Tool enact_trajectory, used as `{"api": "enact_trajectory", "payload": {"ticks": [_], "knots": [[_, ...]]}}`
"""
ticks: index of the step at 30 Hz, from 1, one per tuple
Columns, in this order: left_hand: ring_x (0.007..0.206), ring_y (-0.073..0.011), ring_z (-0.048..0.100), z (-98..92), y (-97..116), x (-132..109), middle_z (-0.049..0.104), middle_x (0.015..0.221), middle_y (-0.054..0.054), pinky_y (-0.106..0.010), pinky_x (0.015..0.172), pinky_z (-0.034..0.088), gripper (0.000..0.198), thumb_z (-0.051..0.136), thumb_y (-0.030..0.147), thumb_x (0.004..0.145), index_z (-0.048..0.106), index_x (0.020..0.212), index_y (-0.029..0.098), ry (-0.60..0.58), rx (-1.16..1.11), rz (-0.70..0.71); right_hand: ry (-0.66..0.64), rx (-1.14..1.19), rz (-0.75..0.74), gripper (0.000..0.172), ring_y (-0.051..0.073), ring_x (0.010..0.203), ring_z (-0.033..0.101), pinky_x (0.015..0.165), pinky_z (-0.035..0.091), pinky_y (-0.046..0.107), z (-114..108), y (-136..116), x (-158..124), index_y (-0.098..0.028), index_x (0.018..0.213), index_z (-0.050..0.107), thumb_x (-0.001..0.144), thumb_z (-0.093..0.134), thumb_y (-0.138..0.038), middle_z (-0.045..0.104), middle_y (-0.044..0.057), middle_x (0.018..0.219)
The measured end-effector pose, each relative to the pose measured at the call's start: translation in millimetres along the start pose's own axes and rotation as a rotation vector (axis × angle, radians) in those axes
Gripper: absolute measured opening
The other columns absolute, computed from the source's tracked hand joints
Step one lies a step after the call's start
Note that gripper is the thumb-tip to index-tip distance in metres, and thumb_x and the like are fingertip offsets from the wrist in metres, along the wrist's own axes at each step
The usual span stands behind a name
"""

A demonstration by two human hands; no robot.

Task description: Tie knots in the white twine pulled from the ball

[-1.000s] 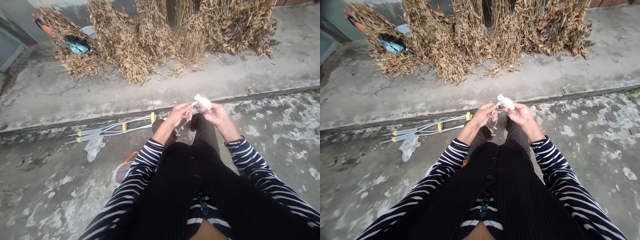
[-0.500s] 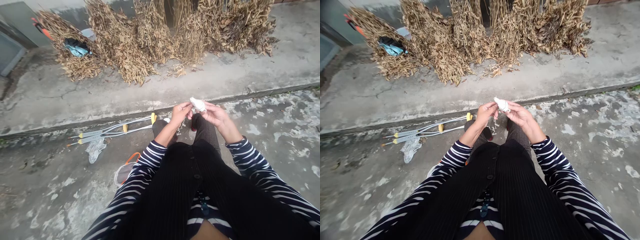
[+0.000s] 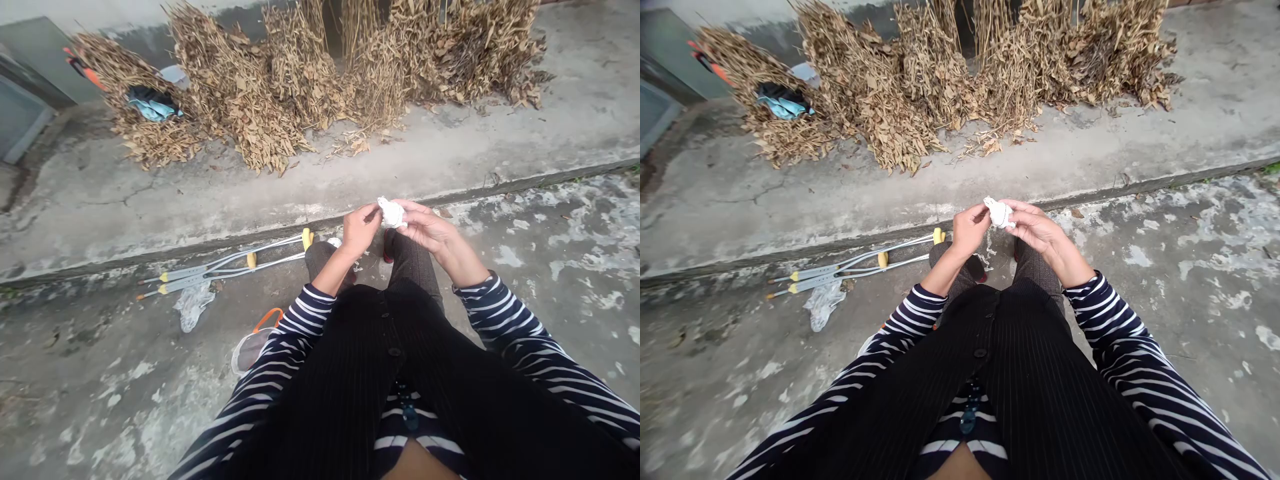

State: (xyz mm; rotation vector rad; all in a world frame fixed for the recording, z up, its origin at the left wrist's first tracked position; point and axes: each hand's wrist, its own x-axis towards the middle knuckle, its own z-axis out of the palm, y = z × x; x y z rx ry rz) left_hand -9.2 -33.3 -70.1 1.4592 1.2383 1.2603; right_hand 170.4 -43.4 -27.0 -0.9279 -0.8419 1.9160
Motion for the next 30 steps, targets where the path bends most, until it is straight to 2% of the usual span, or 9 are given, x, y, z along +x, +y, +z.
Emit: {"api": "enact_trajectory", "payload": {"ticks": [3, 6, 9, 11, 15, 19, 22, 25, 30], "knots": [[0.080, -0.0156, 0.065, -1.3, 0, 1, 0.075, 0.082, -0.001, -0.024, 0.080, 0.049, 0.011, 0.066, 0.012, 0.086, 0.075, 0.083, 0.016, -0.037, 0.114, -0.033, 0.047, -0.035, 0.048, 0.036, 0.010, 0.085, 0.069, 0.076, 0.062, 0.019, 0, -1, -1, -0.021, 0.103, 0.079, 0.069, 0.083, -0.008, 0.076, 0.002, 0.100], [0.075, -0.0167, 0.058, -0.8, 0, -1, 0.067, 0.072, -0.001, -0.025, 0.078, 0.044, 0.016, 0.068, 0.007, 0.081, 0.066, 0.070, 0.018, -0.051, 0.199, 0.009, 0.078, -0.016, 0.061, 0.038, 0.011, 0.086, 0.070, 0.078, 0.063, 0.021, 0, -3, -3, -0.020, 0.104, 0.079, 0.069, 0.080, -0.004, 0.077, 0.003, 0.101], [0.076, -0.0178, 0.055, -1.4, 0, -4, 0.064, 0.072, -0.001, -0.026, 0.079, 0.041, 0.023, 0.066, 0.003, 0.080, 0.059, 0.065, 0.019, -0.085, 0.263, 0.073, 0.082, 0.023, 0.032, 0.028, 0.012, 0.086, 0.071, 0.077, 0.065, 0.023, 2, -3, -3, -0.017, 0.104, 0.079, 0.076, 0.083, -0.013, 0.077, 0.005, 0.101], [0.076, -0.0173, 0.054, -2.4, 0, -5, 0.062, 0.072, -0.001, -0.026, 0.078, 0.040, 0.023, 0.064, 0.004, 0.082, 0.059, 0.066, 0.019, -0.105, 0.291, 0.083, 0.109, 0.011, 0.022, 0.028, 0.012, 0.083, 0.072, 0.074, 0.065, 0.022, 3, 0, -1, -0.017, 0.101, 0.077, 0.076, 0.088, -0.017, 0.077, 0.004, 0.096], [0.068, -0.0143, 0.050, -3.6, -4, -2, 0.057, 0.064, 0.002, -0.024, 0.070, 0.037, 0.019, 0.064, 0.010, 0.086, 0.064, 0.068, 0.017, -0.084, 0.290, 0.000, 0.186, -0.034, 0.040, 0.036, 0.011, 0.074, 0.071, 0.068, 0.063, 0.019, 5, 6, 2, -0.018, 0.096, 0.075, 0.066, 0.090, -0.006, 0.075, 0.001, 0.085], [0.064, -0.0123, 0.054, -3.9, -4, 14, 0.067, 0.069, 0.001, -0.022, 0.064, 0.039, 0.009, 0.067, 0.009, 0.081, 0.073, 0.078, 0.015, -0.079, 0.165, -0.067, 0.122, -0.084, 0.029, 0.034, 0.011, 0.076, 0.071, 0.067, 0.063, 0.019, 7, -4, 3, -0.018, 0.098, 0.077, 0.068, 0.088, -0.007, 0.076, 0.002, 0.090], [0.056, -0.0095, 0.057, -2.6, 1, 34, 0.075, 0.079, -0.001, -0.021, 0.056, 0.043, 0.016, 0.066, 0.007, 0.079, 0.078, 0.088, 0.013, -0.118, -0.047, -0.146, 0.068, -0.145, -0.035, 0.035, 0.011, 0.072, 0.070, 0.064, 0.061, 0.021, 14, -22, 4, -0.016, 0.096, 0.077, 0.064, 0.090, -0.008, 0.075, 0.002, 0.087], [0.057, -0.0091, 0.062, 0.4, 7, 51, 0.075, 0.078, 0.000, -0.019, 0.053, 0.048, 0.017, 0.067, 0.004, 0.077, 0.077, 0.089, 0.011, -0.133, -0.202, -0.191, 0.037, -0.201, -0.069, 0.032, 0.011, 0.067, 0.068, 0.060, 0.060, 0.022, 24, -41, 4, -0.015, 0.092, 0.078, 0.063, 0.090, -0.008, 0.074, 0.003, 0.084], [0.070, -0.0108, 0.068, 1.3, 14, 52, 0.073, 0.077, -0.001, -0.018, 0.058, 0.055, 0.010, 0.071, 0.007, 0.079, 0.075, 0.088, 0.009, -0.194, -0.302, -0.205, 0.060, -0.269, -0.143, 0.025, 0.008, 0.062, 0.065, 0.055, 0.058, 0.019, 31, -60, 2, -0.014, 0.087, 0.079, 0.065, 0.088, -0.007, 0.072, 0.002, 0.079]]}}
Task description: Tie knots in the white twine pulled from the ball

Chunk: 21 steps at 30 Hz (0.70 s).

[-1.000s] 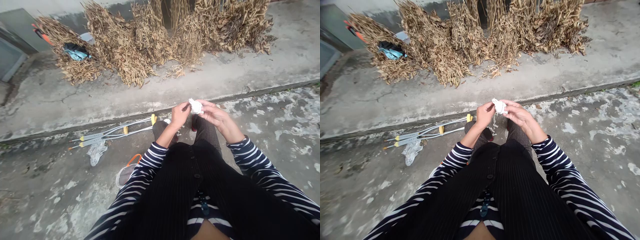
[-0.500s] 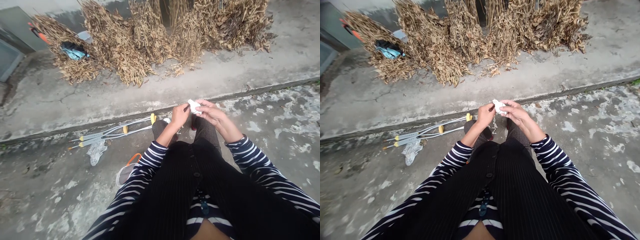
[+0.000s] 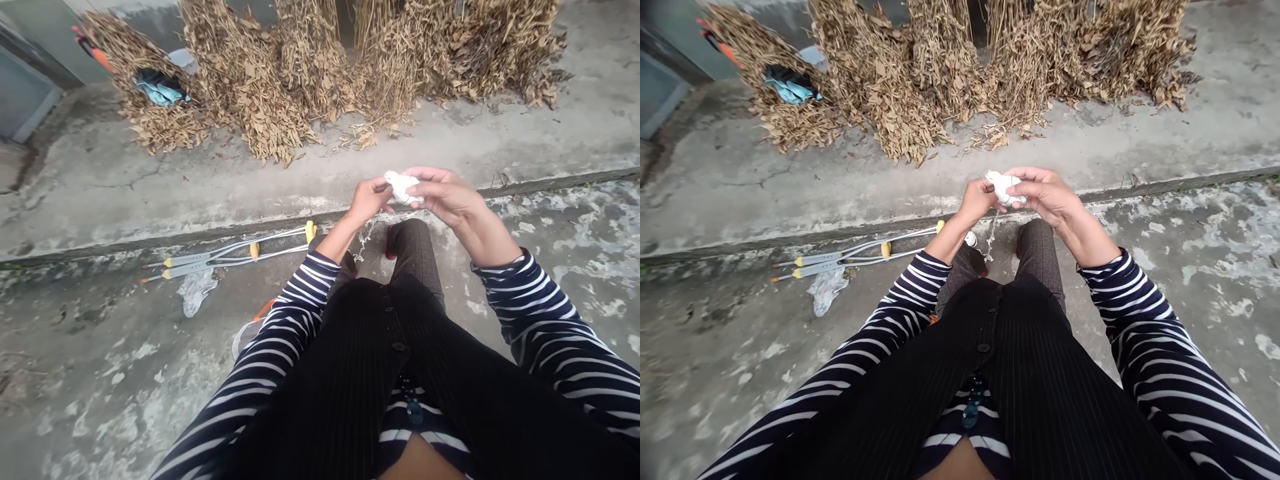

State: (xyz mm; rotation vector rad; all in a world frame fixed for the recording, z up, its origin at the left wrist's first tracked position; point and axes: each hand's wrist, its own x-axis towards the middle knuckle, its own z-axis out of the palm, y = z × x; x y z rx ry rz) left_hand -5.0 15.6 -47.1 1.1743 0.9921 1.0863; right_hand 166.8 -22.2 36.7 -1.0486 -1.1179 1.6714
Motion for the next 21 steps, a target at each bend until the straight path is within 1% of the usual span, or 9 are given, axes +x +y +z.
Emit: {"api": "enact_trajectory", "payload": {"ticks": [3, 5, 8, 10, 13, 15, 17, 19, 21], "knots": [[0.067, -0.0112, 0.066, -0.8, 6, -7, 0.070, 0.071, -0.001, -0.021, 0.061, 0.058, 0.010, 0.072, 0.007, 0.080, 0.075, 0.090, 0.008, -0.044, -0.011, -0.041, 0.052, -0.072, -0.036, 0.023, 0.010, 0.065, 0.067, 0.056, 0.059, 0.020, -6, -9, 4, -0.013, 0.088, 0.077, 0.069, 0.087, -0.006, 0.070, 0.002, 0.079], [0.063, -0.0115, 0.065, -1.7, 12, -10, 0.068, 0.067, -0.002, -0.024, 0.061, 0.059, 0.006, 0.070, 0.006, 0.082, 0.073, 0.087, 0.007, -0.076, -0.021, -0.061, 0.073, -0.124, -0.059, 0.023, 0.013, 0.070, 0.070, 0.057, 0.059, 0.022, -11, -16, 9, -0.011, 0.090, 0.077, 0.070, 0.086, -0.004, 0.070, 0.004, 0.082], [0.059, -0.0113, 0.065, -3.7, 21, -11, 0.067, 0.065, -0.002, -0.025, 0.061, 0.059, 0.004, 0.067, 0.005, 0.083, 0.070, 0.081, 0.007, -0.114, -0.033, -0.067, 0.081, -0.185, -0.116, 0.027, 0.016, 0.074, 0.072, 0.057, 0.058, 0.022, -16, -25, 17, -0.010, 0.089, 0.078, 0.066, 0.086, 0.001, 0.071, 0.005, 0.084], [0.060, -0.0106, 0.066, -6.3, 26, -13, 0.069, 0.067, -0.003, -0.024, 0.062, 0.058, 0.004, 0.068, 0.007, 0.084, 0.070, 0.080, 0.008, -0.148, -0.033, -0.062, 0.090, -0.208, -0.161, 0.030, 0.015, 0.072, 0.071, 0.055, 0.058, 0.021, -18, -28, 24, -0.012, 0.088, 0.078, 0.063, 0.088, 0.002, 0.072, 0.004, 0.082], [0.068, -0.0105, 0.070, -12.3, 31, -16, 0.074, 0.076, -0.005, -0.024, 0.071, 0.061, 0.004, 0.071, 0.010, 0.085, 0.072, 0.082, 0.008, -0.188, -0.034, -0.049, 0.118, -0.208, -0.194, 0.031, 0.014, 0.069, 0.068, 0.054, 0.058, 0.022, -18, -27, 31, -0.013, 0.087, 0.077, 0.062, 0.088, 0.001, 0.071, 0.003, 0.079], [0.077, -0.0128, 0.073, -16.3, 32, -19, 0.077, 0.085, -0.007, -0.027, 0.079, 0.062, 0.005, 0.074, 0.013, 0.085, 0.074, 0.086, 0.008, -0.171, -0.051, -0.041, 0.141, -0.197, -0.201, 0.031, 0.015, 0.071, 0.069, 0.055, 0.058, 0.023, -18, -24, 34, -0.013, 0.088, 0.076, 0.063, 0.088, 0.000, 0.071, 0.004, 0.080], [0.084, -0.0156, 0.075, -19.2, 32, -21, 0.078, 0.091, -0.009, -0.031, 0.084, 0.063, 0.010, 0.077, 0.016, 0.083, 0.076, 0.089, 0.008, -0.129, -0.078, -0.043, 0.155, -0.195, -0.219, 0.032, 0.017, 0.075, 0.070, 0.058, 0.060, 0.025, -16, -20, 34, -0.014, 0.091, 0.076, 0.064, 0.087, -0.001, 0.071, 0.005, 0.082], [0.084, -0.0166, 0.075, -20.0, 31, -23, 0.079, 0.093, -0.009, -0.033, 0.085, 0.063, 0.013, 0.079, 0.018, 0.083, 0.076, 0.090, 0.009, -0.115, -0.098, -0.053, 0.161, -0.201, -0.242, 0.033, 0.016, 0.075, 0.069, 0.059, 0.060, 0.025, -14, -17, 34, -0.014, 0.094, 0.076, 0.065, 0.087, -0.003, 0.072, 0.005, 0.084], [0.079, -0.0155, 0.074, -18.8, 30, -25, 0.078, 0.088, -0.009, -0.031, 0.081, 0.062, 0.012, 0.078, 0.018, 0.083, 0.075, 0.088, 0.008, -0.138, -0.106, -0.072, 0.164, -0.198, -0.243, 0.032, 0.015, 0.073, 0.068, 0.059, 0.059, 0.025, -12, -15, 33, -0.015, 0.094, 0.077, 0.065, 0.086, -0.004, 0.072, 0.005, 0.084]]}}
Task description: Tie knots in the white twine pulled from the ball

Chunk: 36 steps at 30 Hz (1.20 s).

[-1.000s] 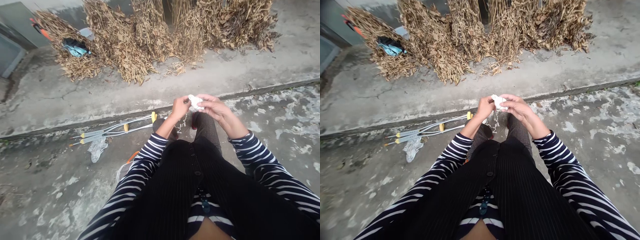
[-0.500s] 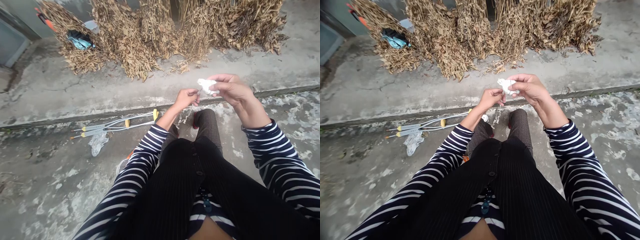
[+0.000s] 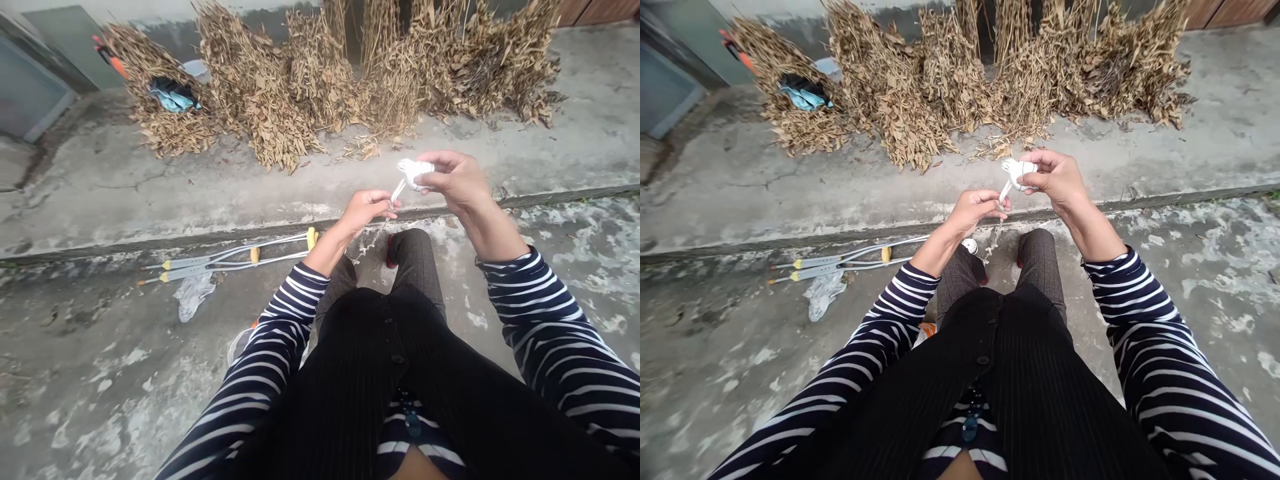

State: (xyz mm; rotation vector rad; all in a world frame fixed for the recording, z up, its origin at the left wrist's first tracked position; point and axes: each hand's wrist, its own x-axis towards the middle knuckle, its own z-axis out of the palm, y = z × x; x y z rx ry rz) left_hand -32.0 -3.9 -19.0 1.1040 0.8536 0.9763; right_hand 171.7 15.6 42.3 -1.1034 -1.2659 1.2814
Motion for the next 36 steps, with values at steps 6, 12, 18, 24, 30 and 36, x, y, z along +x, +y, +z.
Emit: {"api": "enact_trajectory", "payload": {"ticks": [6, 12, 18, 24, 30, 36], "knots": [[0.056, -0.0090, 0.063, 6.8, -1, -2, 0.068, 0.065, -0.001, -0.022, 0.060, 0.053, 0.012, 0.074, 0.022, 0.086, 0.070, 0.087, 0.010, -0.005, -0.019, 0.000, 0.002, 0.099, 0.096, 0.022, 0.010, 0.068, 0.063, 0.057, 0.055, 0.021, 6, -3, 3, -0.015, 0.084, 0.078, 0.065, 0.084, -0.006, 0.072, 0.003, 0.084], [0.052, -0.0091, 0.061, 9.1, 4, -3, 0.069, 0.064, 0.002, -0.022, 0.055, 0.049, 0.043, 0.090, 0.039, 0.077, 0.067, 0.103, 0.013, 0.021, -0.038, 0.032, 0.046, 0.107, 0.051, 0.027, 0.012, 0.074, 0.065, 0.061, 0.058, 0.024, 6, -3, 5, -0.018, 0.087, 0.077, 0.064, 0.086, -0.009, 0.073, 0.003, 0.089], [0.057, -0.0115, 0.066, 9.3, 3, 1, 0.074, 0.074, -0.004, -0.023, 0.050, 0.049, 0.038, 0.087, 0.041, 0.080, 0.067, 0.092, 0.011, 0.025, -0.066, 0.032, 0.016, 0.123, 0.002, 0.027, 0.012, 0.077, 0.067, 0.063, 0.059, 0.023, 7, -13, -3, -0.019, 0.093, 0.078, 0.067, 0.085, -0.015, 0.075, 0.003, 0.092], [0.068, -0.0125, 0.071, 10.4, 5, 7, 0.075, 0.081, -0.006, -0.023, 0.059, 0.055, 0.021, 0.082, 0.022, 0.084, 0.069, 0.094, 0.009, 0.019, -0.035, -0.025, 0.038, 0.019, -0.069, 0.033, 0.013, 0.072, 0.067, 0.061, 0.060, 0.026, 12, -23, -10, -0.018, 0.091, 0.078, 0.060, 0.089, -0.017, 0.074, 0.003, 0.089], [0.055, -0.0075, 0.062, 14.6, 2, 9, 0.070, 0.069, -0.001, -0.020, 0.056, 0.050, 0.004, 0.069, 0.007, 0.081, 0.069, 0.085, 0.009, 0.055, 0.034, 0.030, 0.095, -0.001, -0.160, 0.036, 0.013, 0.069, 0.064, 0.056, 0.059, 0.026, 14, -18, -4, -0.017, 0.085, 0.077, 0.052, 0.091, -0.017, 0.073, 0.002, 0.084], [0.047, -0.0070, 0.054, 0.4, 5, 1, 0.070, 0.069, 0.000, -0.019, 0.045, 0.038, 0.036, 0.071, 0.016, 0.075, 0.062, 0.109, 0.012, -0.040, -0.153, -0.055, 0.039, 0.258, 0.149, 0.028, 0.008, 0.067, 0.063, 0.054, 0.053, 0.015, 2, -16, 0, -0.017, 0.081, 0.078, 0.055, 0.086, -0.010, 0.073, 0.002, 0.080]]}}
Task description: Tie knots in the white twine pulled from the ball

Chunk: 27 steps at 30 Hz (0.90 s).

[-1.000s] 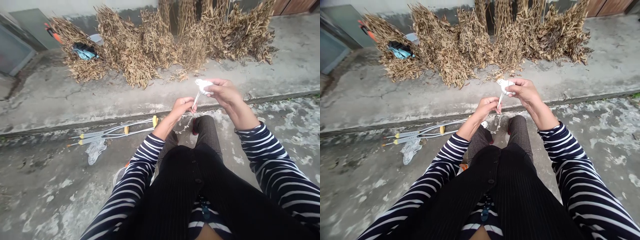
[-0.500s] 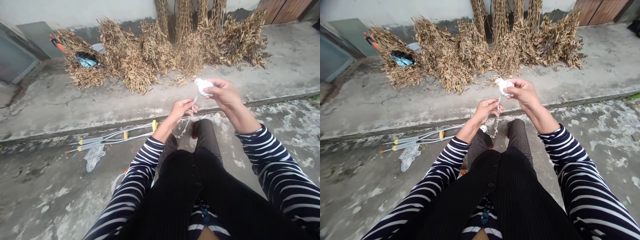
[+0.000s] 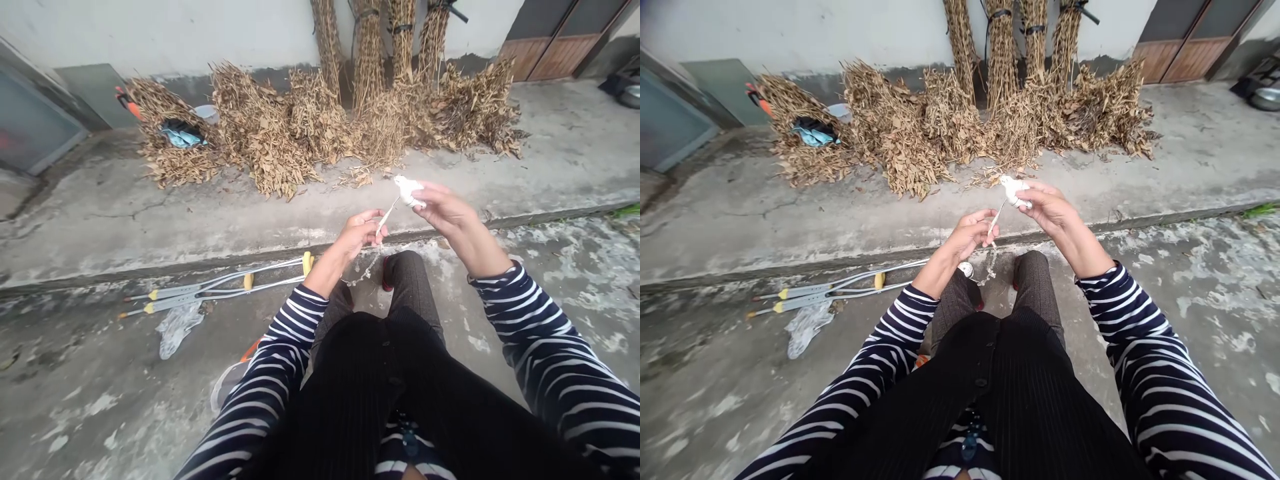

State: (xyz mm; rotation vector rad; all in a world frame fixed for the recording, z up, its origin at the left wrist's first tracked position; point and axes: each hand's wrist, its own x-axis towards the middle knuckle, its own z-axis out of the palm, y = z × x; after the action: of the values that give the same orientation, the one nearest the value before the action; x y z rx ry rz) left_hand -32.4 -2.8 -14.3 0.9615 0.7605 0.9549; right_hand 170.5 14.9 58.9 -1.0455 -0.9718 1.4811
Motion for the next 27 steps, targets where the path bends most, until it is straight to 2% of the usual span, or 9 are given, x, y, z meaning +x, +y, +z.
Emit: {"api": "enact_trajectory", "payload": {"ticks": [2, 5, 10, 16, 19, 23, 27], "knots": [[0.044, -0.0057, 0.050, -7.1, 1, -2, 0.070, 0.070, 0.001, -0.018, 0.042, 0.030, 0.047, 0.075, 0.019, 0.072, 0.059, 0.115, 0.014, -0.082, -0.078, -0.051, -0.011, 0.060, 0.077, 0.024, 0.007, 0.068, 0.063, 0.052, 0.051, 0.012, 0, -4, -5, -0.016, 0.077, 0.079, 0.055, 0.086, -0.007, 0.073, 0.001, 0.080], [0.043, -0.0042, 0.047, -15.2, -1, -3, 0.070, 0.071, 0.000, -0.018, 0.040, 0.024, 0.052, 0.082, 0.022, 0.069, 0.060, 0.115, 0.014, -0.176, -0.102, -0.123, -0.056, 0.063, 0.126, 0.023, 0.007, 0.066, 0.061, 0.052, 0.051, 0.012, 3, -8, -12, -0.016, 0.075, 0.080, 0.055, 0.086, -0.005, 0.072, 0.001, 0.077], [0.043, -0.0057, 0.052, -11.7, -5, 1, 0.071, 0.070, -0.003, -0.018, 0.039, 0.029, 0.050, 0.092, 0.032, 0.063, 0.066, 0.101, 0.011, -0.274, 0.017, -0.189, -0.116, 0.017, 0.075, 0.025, 0.005, 0.057, 0.059, 0.049, 0.050, 0.012, 11, -10, -13, -0.014, 0.077, 0.081, 0.054, 0.085, -0.005, 0.070, -0.001, 0.070], [0.047, -0.0103, 0.062, 13.5, -8, -16, 0.071, 0.072, -0.003, -0.022, 0.043, 0.045, 0.047, 0.089, 0.048, 0.075, 0.074, 0.096, 0.010, -0.154, 0.160, 0.053, 0.034, -0.010, 0.108, 0.018, 0.007, 0.057, 0.062, 0.049, 0.052, 0.013, 15, -3, -4, -0.013, 0.072, 0.078, 0.061, 0.080, 0.000, 0.071, 0.002, 0.069], [0.049, -0.0105, 0.063, 19.6, -11, -29, 0.071, 0.073, -0.003, -0.023, 0.046, 0.049, 0.049, 0.085, 0.056, 0.078, 0.076, 0.094, 0.010, -0.105, 0.162, 0.143, 0.068, -0.033, 0.114, 0.018, 0.007, 0.057, 0.063, 0.049, 0.052, 0.014, 14, 6, -2, -0.013, 0.071, 0.077, 0.060, 0.080, 0.001, 0.071, 0.002, 0.067], [0.051, -0.0101, 0.063, 19.6, -12, -38, 0.073, 0.075, -0.004, -0.024, 0.050, 0.052, 0.053, 0.082, 0.060, 0.081, 0.076, 0.100, 0.010, -0.109, 0.132, 0.160, 0.048, -0.067, 0.045, 0.025, 0.009, 0.058, 0.063, 0.051, 0.054, 0.019, 11, 19, 1, -0.014, 0.074, 0.078, 0.053, 0.087, -0.005, 0.073, 0.002, 0.070], [0.044, -0.0083, 0.057, 16.5, -11, -36, 0.069, 0.066, -0.001, -0.022, 0.043, 0.044, 0.052, 0.089, 0.055, 0.073, 0.074, 0.093, 0.010, -0.020, 0.083, 0.100, 0.012, -0.157, -0.098, 0.036, 0.013, 0.062, 0.064, 0.055, 0.057, 0.026, 6, 27, 2, -0.015, 0.079, 0.078, 0.046, 0.093, -0.017, 0.073, 0.003, 0.075]]}}
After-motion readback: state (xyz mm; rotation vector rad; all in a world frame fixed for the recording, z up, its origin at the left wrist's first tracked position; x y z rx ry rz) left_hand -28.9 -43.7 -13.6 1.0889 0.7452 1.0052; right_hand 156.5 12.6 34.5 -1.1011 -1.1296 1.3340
